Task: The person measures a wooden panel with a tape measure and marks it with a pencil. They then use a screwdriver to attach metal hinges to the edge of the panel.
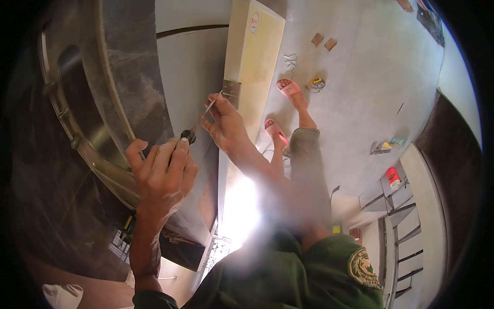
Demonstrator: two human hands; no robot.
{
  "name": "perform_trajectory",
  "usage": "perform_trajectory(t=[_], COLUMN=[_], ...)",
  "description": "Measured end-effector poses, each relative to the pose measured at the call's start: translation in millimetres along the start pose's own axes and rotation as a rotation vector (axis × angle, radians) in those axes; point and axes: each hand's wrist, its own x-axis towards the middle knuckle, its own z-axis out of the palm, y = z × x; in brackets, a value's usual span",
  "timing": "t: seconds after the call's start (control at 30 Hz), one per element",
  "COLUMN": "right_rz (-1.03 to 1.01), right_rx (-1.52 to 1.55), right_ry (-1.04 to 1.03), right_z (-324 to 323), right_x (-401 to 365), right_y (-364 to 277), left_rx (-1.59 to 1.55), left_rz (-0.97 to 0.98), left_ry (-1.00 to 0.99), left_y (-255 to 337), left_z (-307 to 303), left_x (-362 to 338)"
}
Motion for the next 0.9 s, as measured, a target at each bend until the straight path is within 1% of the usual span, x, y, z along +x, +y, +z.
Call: perform_trajectory(t=[0.2,0.4,0.5,0.6,0.7,0.9], right_rz=[-0.016,-0.020,0.021,-0.003,0.003,0.003], right_rx=[0.006,-0.014,0.039,-0.032,-0.028,0.007], right_ry=[-0.034,0.040,-0.048,0.022,0.058,0.055], right_z=[-11.8,-7.9,-15.7,-11.5,-4.8,-8.5], right_x=[11.6,13.6,19.3,15.7,12.6,15.3], right_y=[4.9,1.8,-0.5,-2.2,-3.8,-3.3], left_rx=[0.015,0.029,0.034,0.036,0.038,0.031], left_rz=[-0.005,-0.027,-0.036,-0.038,-0.033,-0.031], left_ry=[-0.007,0.005,0.010,0.011,0.015,0.005], left_y=[-9.8,-10.3,-9.3,-9.2,-9.9,-9.8], left_z=[8.2,12.5,14.2,15.2,16.0,16.9], left_x=[0.5,3.1,3.7,4.6,6.0,4.8])
